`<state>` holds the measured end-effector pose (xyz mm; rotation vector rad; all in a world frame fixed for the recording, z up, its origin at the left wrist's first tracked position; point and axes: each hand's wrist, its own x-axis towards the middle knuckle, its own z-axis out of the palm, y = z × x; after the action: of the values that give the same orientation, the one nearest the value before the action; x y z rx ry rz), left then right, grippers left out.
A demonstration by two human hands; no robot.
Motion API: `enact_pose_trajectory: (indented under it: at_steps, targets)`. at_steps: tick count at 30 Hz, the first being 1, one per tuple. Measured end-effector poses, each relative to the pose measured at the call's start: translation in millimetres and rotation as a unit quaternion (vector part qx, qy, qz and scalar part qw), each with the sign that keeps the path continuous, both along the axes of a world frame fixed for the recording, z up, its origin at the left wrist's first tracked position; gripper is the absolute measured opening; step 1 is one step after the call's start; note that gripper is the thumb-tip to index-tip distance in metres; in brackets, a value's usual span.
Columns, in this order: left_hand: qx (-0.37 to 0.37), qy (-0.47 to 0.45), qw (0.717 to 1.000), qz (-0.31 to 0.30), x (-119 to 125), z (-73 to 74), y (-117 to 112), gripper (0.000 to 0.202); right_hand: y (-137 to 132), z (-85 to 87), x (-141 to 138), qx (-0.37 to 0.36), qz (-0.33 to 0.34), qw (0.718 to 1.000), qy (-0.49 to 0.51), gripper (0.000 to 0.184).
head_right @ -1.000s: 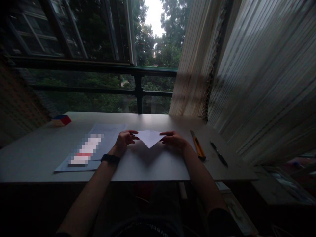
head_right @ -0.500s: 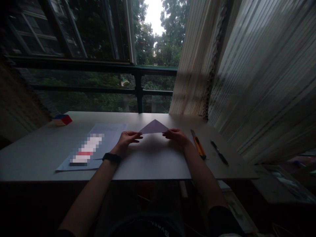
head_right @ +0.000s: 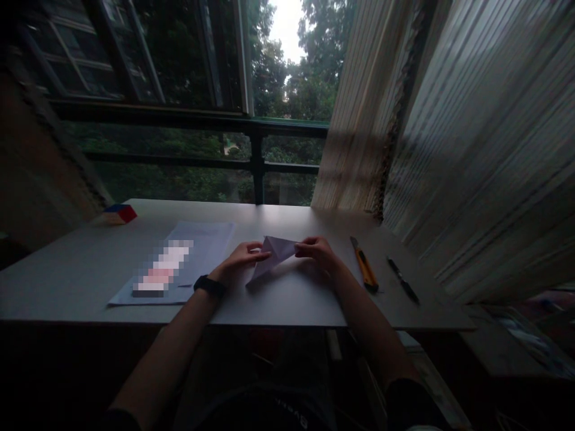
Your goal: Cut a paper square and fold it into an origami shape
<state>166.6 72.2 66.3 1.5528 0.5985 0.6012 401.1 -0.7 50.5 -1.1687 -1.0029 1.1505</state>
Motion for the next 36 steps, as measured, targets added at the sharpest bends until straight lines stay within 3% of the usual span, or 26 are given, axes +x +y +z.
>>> enact_pose_trajectory:
  at_steps: [4,7,9,11,13,17,22,26,31,36]
  targets:
    - [0.023,-0.023,0.995,0.094,2.9,-5.7,5.6,0.042,2.4,-0.3,-10.5,0.017,-0.014,0.999,0.028,0.023]
    - [0.034,-0.046,0.985,0.163,4.9,-11.4,10.5,0.037,4.7,4.0,-27.3,0.044,-0.023,0.993,0.106,0.037]
    - [0.031,-0.080,0.979,0.183,5.9,-14.0,12.7,0.035,7.3,7.4,-44.7,0.032,0.013,0.989,0.146,0.040]
    - [0.024,-0.111,0.977,0.183,6.5,-15.3,13.7,0.033,11.4,9.4,-64.6,0.006,0.063,0.987,0.151,0.037]
    - [0.017,-0.130,0.977,0.171,6.5,-15.2,13.7,0.032,17.1,8.8,-82.5,-0.005,0.065,0.988,0.138,0.035]
    - [0.010,-0.144,0.976,0.165,6.0,-13.6,13.9,0.042,28.4,0.5,-99.3,0.033,-0.021,0.988,0.150,0.040]
    - [0.024,-0.119,0.965,0.231,7.6,-14.2,17.6,0.066,30.8,-9.8,-95.2,0.059,-0.069,0.981,0.173,0.046]
    - [0.034,-0.061,0.963,0.259,9.3,-16.2,18.9,0.060,27.9,-10.4,-96.3,0.070,-0.106,0.977,0.171,0.047]
    - [0.001,-0.068,0.975,0.212,9.5,-17.1,16.9,0.040,27.9,-10.4,-98.9,0.088,-0.120,0.973,0.175,0.051]
    - [-0.034,-0.095,0.978,0.183,7.5,-12.7,12.6,0.039,24.6,-3.3,-95.8,0.062,-0.098,0.977,0.180,0.046]
